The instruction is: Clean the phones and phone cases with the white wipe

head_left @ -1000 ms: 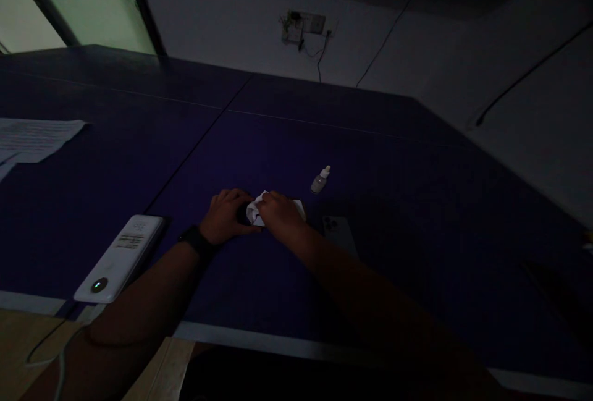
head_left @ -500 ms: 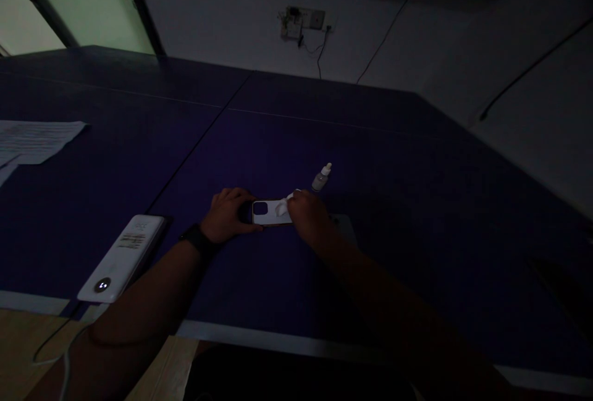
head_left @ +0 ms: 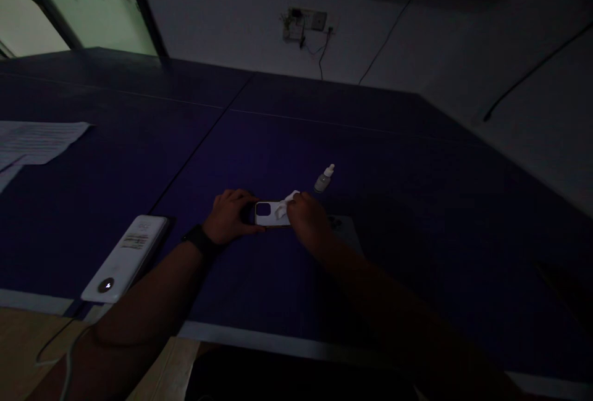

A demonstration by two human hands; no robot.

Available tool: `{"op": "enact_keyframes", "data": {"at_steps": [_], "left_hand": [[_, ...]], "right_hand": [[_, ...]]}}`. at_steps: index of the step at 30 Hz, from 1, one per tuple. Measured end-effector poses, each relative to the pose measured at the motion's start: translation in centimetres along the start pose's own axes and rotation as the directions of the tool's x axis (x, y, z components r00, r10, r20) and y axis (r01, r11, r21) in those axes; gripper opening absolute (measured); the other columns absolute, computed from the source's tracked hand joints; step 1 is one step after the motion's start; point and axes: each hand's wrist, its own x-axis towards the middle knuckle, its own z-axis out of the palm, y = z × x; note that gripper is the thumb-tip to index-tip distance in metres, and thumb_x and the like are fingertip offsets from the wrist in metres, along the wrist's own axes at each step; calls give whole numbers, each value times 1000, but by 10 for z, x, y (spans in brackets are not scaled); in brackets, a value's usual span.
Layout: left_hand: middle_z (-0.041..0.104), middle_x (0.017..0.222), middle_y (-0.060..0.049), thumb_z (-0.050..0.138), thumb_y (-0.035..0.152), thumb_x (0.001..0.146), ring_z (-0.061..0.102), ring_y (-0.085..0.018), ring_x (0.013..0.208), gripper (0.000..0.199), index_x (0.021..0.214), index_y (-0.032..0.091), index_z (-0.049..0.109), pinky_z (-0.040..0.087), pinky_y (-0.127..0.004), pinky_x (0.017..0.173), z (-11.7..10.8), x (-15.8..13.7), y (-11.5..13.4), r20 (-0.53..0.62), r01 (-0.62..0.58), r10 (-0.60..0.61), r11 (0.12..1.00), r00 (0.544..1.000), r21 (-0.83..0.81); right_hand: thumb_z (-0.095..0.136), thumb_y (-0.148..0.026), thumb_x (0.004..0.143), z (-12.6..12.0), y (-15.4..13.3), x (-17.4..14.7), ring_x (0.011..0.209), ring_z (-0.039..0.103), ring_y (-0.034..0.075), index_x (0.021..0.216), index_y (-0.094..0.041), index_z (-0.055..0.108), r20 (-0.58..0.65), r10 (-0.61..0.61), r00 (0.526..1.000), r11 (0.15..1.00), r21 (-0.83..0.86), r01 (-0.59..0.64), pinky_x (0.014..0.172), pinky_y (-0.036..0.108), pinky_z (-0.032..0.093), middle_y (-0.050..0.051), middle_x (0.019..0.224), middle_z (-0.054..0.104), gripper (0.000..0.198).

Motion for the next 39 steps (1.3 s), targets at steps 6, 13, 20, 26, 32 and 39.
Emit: {"op": "enact_keyframes", "data": {"at_steps": [6,13,20,26,32,39], "left_hand": [[65,125,-7,84,64,63,53,-35,116,72,125,30,67,38,-50,96,0,0,0,-2,-1,1,1000,1000,-12],[66,124,-6,79,63,69,53,-33,113,66,125,31,66,37,-49,96,2,-1,-4,-14,-29,29,1000,999,-4],[65,125,-7,85,61,64,53,-34,114,73,127,30,66,38,-49,96,1,0,-1,11,-21,21,1000,1000,14],[64,126,-7,85,60,64,51,-34,115,72,128,31,67,36,-50,97,-3,-3,4,24,-41,40,999,999,5],[63,129,-6,85,66,62,49,-33,118,79,130,33,65,33,-48,97,-6,-7,9,118,-164,169,985,979,-48],[63,132,-6,82,70,64,49,-32,119,82,135,35,62,31,-46,99,-7,-5,6,177,-221,235,971,956,-96]], "right_hand": [[49,-5,96,-1,5,-1,103,64,27,99,-8,75,7,-17,1000,1000,-7,17,85,34,50,19,106,71,27],[55,-19,101,-4,-45,22,110,61,23,114,-13,72,-49,-212,976,974,72,215,94,31,47,14,113,70,23],[52,-7,97,3,-5,7,97,64,26,97,-10,75,-45,-100,994,995,5,100,80,35,49,17,102,71,24],[52,-9,98,4,33,-9,98,62,25,99,-12,73,-55,-157,986,987,-22,156,88,35,46,13,102,71,21],[53,-9,98,10,32,-39,99,60,25,112,-14,71,-120,-274,954,961,17,278,89,37,44,13,110,70,24],[65,-32,96,8,9,-51,103,58,27,118,-11,67,-187,-278,942,919,234,318,89,39,44,15,117,66,31]]}}
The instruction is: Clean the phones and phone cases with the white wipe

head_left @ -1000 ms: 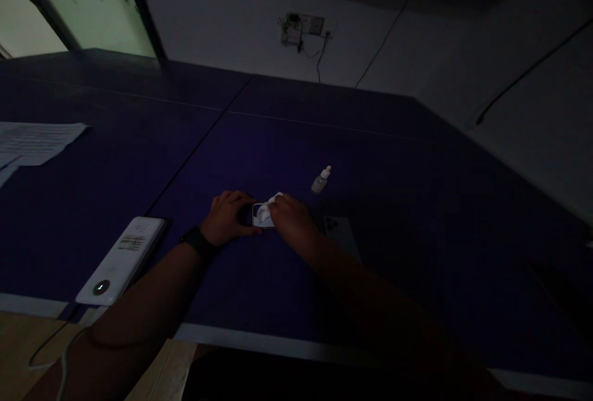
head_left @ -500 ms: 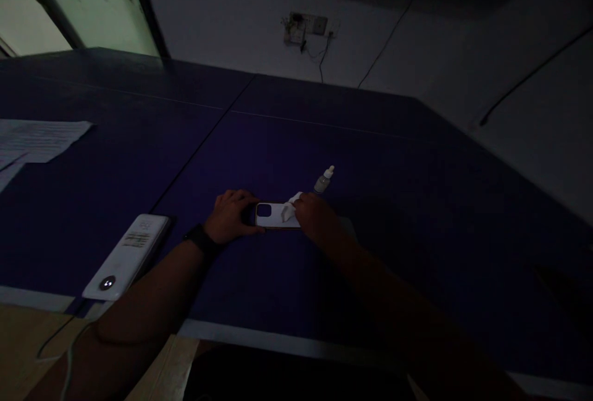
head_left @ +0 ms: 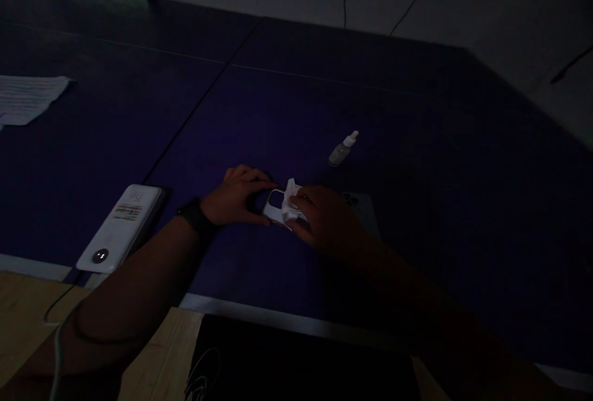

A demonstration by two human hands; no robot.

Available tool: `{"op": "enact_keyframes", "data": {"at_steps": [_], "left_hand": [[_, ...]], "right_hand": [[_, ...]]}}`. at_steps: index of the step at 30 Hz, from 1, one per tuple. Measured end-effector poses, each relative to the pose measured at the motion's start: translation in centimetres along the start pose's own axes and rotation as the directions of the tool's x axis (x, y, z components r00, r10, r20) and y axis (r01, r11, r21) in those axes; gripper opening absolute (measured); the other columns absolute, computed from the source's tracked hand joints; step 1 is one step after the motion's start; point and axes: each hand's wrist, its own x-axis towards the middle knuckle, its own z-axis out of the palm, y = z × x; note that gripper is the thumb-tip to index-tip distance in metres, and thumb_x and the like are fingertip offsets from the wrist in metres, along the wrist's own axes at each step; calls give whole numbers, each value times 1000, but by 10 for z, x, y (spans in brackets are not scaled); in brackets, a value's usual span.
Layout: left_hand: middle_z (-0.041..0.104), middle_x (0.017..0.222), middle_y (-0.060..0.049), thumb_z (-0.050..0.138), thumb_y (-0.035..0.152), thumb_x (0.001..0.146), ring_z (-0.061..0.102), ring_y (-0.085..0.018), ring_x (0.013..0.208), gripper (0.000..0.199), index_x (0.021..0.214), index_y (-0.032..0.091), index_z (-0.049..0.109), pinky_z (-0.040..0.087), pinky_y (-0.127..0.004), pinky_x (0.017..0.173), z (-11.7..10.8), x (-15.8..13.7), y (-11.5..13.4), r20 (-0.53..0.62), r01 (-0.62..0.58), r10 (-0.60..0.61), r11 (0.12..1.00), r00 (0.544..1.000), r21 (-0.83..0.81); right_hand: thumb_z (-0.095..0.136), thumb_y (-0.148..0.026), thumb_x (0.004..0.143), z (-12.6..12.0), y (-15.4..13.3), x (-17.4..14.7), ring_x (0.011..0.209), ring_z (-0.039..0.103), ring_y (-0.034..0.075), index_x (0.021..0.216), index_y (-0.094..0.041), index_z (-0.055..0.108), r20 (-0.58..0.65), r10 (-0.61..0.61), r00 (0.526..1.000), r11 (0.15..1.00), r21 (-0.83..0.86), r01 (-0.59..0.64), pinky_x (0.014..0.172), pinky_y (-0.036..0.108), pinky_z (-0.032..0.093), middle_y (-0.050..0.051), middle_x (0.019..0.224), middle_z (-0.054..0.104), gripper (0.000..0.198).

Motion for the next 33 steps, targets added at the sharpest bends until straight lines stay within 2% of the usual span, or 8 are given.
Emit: {"op": "enact_keyframes", "data": {"at_steps": [3,9,14,18,22,28,30,33], "left_hand": [[63,133,-6,82,71,63,49,-33,120,83,135,34,63,30,-46,100,-1,0,-1,11,16,-15,1000,1000,-24],[63,133,-7,87,64,61,49,-34,123,81,132,31,66,27,-51,108,-6,0,1,13,20,-19,997,1000,-79],[65,134,-10,90,48,64,54,-32,126,78,133,26,65,31,-51,113,-16,-3,2,3,11,-11,917,1000,-399],[66,132,-11,88,42,70,61,-29,121,73,136,22,63,44,-42,105,-13,-5,8,19,59,-75,585,997,-809],[73,120,-8,84,51,75,67,-25,112,63,127,20,69,47,-36,102,-1,0,23,9,57,-205,230,979,-972],[77,95,-7,48,61,97,73,-24,92,53,107,15,71,56,-40,90,10,9,53,237,162,-218,-316,947,-935],[76,96,-9,40,64,99,73,-26,93,59,107,14,69,57,-42,89,14,9,61,298,205,-166,-421,940,-884],[75,104,-13,37,65,99,73,-28,97,64,111,11,67,55,-43,93,22,7,71,323,220,-132,-497,937,-839]], "right_hand": [[66,-33,95,1,-5,12,99,57,28,109,-11,70,18,83,996,997,1,-83,88,40,44,15,111,66,26],[65,-14,91,4,-11,22,98,57,27,96,-14,73,34,147,989,988,37,-149,85,38,43,13,105,66,9],[66,-7,81,9,-4,13,105,61,27,97,-16,68,-205,155,966,952,292,-91,93,40,47,12,113,67,19],[61,-5,80,12,2,9,106,66,24,102,-17,65,-369,125,921,892,448,59,94,39,50,11,112,70,25],[58,-6,83,13,1,11,104,68,23,102,-18,64,-438,141,888,844,522,124,91,37,53,10,110,72,24],[58,-8,84,4,7,9,104,69,24,103,-20,65,-525,156,837,882,455,121,92,40,54,10,109,72,24],[56,-8,83,-3,15,7,106,69,24,103,-20,66,-517,159,841,901,424,90,92,41,54,10,109,72,26],[57,-10,81,-13,30,4,105,69,25,102,-21,68,-480,143,866,925,375,55,93,42,54,8,109,73,26]]}}
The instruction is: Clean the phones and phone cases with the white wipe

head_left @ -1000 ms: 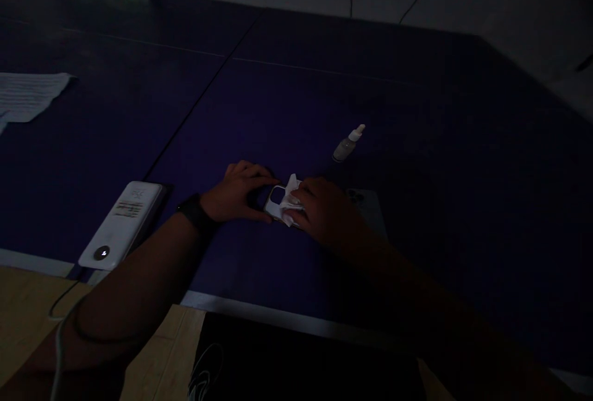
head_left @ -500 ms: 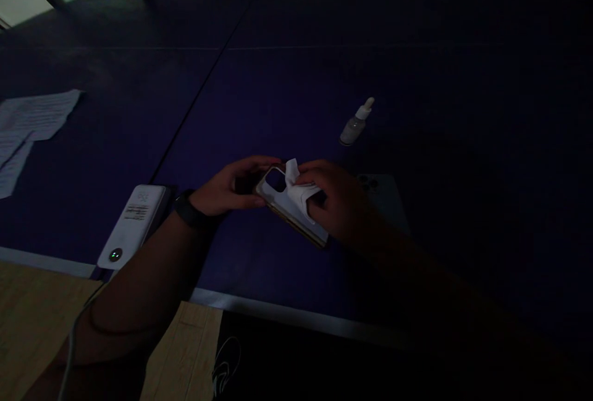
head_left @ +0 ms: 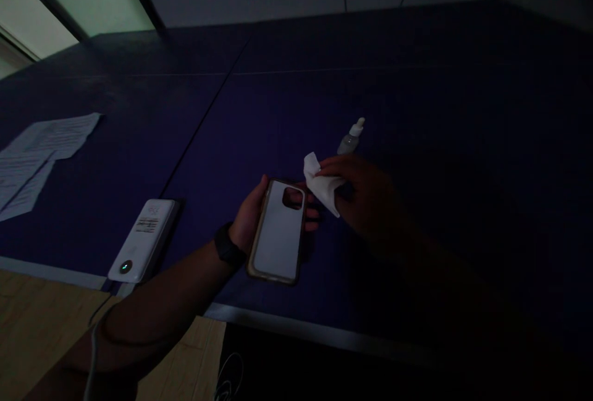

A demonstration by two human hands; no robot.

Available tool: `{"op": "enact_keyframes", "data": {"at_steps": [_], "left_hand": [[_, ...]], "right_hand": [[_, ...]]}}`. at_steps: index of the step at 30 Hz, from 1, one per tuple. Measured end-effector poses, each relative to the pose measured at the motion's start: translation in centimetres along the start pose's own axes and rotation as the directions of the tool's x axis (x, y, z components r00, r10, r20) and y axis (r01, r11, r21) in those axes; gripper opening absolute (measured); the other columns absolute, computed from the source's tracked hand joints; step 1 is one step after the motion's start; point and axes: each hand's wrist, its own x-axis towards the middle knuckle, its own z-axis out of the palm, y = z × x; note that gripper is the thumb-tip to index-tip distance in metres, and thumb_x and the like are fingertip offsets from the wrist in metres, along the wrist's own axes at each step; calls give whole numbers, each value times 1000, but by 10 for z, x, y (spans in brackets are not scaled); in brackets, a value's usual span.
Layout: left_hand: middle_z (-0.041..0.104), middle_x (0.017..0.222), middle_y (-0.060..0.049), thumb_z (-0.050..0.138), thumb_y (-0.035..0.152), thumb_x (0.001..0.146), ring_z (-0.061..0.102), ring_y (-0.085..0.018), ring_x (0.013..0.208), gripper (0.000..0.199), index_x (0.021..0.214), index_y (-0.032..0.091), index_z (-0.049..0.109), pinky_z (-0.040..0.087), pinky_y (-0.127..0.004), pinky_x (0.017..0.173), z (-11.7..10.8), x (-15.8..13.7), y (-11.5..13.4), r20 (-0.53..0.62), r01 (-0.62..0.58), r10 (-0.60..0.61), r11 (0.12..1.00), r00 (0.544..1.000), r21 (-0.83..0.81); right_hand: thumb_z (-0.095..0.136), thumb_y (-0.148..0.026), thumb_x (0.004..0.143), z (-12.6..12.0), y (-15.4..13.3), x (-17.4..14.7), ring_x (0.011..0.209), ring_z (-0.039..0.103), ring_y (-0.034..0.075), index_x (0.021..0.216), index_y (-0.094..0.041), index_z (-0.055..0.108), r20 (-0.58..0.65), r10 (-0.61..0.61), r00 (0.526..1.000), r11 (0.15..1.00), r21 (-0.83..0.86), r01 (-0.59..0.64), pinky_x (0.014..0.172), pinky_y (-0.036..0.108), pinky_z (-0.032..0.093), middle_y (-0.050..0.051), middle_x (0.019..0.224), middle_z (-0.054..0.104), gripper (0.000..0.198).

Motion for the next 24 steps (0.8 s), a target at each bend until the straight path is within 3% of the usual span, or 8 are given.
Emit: {"op": "enact_keyframes", "data": {"at_steps": [4,8,12,16,20,24], "left_hand": [[74,109,-13,37,62,99,73,-27,97,61,116,11,66,54,-44,93,3,2,-12,12,11,-10,997,1000,-82],[76,104,-13,38,60,99,74,-28,96,58,109,12,68,54,-42,92,-2,2,-15,47,54,-49,993,998,-108],[77,102,-18,40,66,96,76,-29,95,62,108,11,67,55,-39,87,-11,3,-14,119,167,-157,982,980,-83],[78,99,-15,36,67,97,77,-27,87,66,114,11,67,56,-38,84,-14,7,-16,112,152,-144,986,983,-63],[78,94,-15,27,69,98,76,-26,86,73,107,10,70,56,-36,83,-13,9,-15,61,178,-176,984,983,-32],[78,93,-14,31,64,99,76,-27,85,67,109,9,69,56,-37,81,-15,8,-11,40,154,-152,987,988,-43]], "right_hand": [[58,-11,80,-17,12,4,104,70,23,105,-20,69,134,-23,991,999,-20,25,92,40,55,7,111,74,29],[58,-10,82,-22,16,5,111,67,24,108,-20,70,286,-47,957,998,-17,54,97,42,53,8,119,72,30],[60,-10,87,-11,16,4,112,65,23,110,-18,70,366,-154,918,986,-6,168,96,42,52,10,119,69,26],[58,-8,92,11,13,12,107,63,22,107,-15,70,402,-225,887,966,-30,259,92,39,53,12,115,67,21],[52,-11,98,31,4,29,101,61,22,107,-14,71,447,-268,853,937,-84,338,89,37,53,11,112,67,21],[49,-13,101,28,2,38,101,59,23,105,-11,71,547,-317,775,886,-121,448,91,37,51,13,112,66,22]]}}
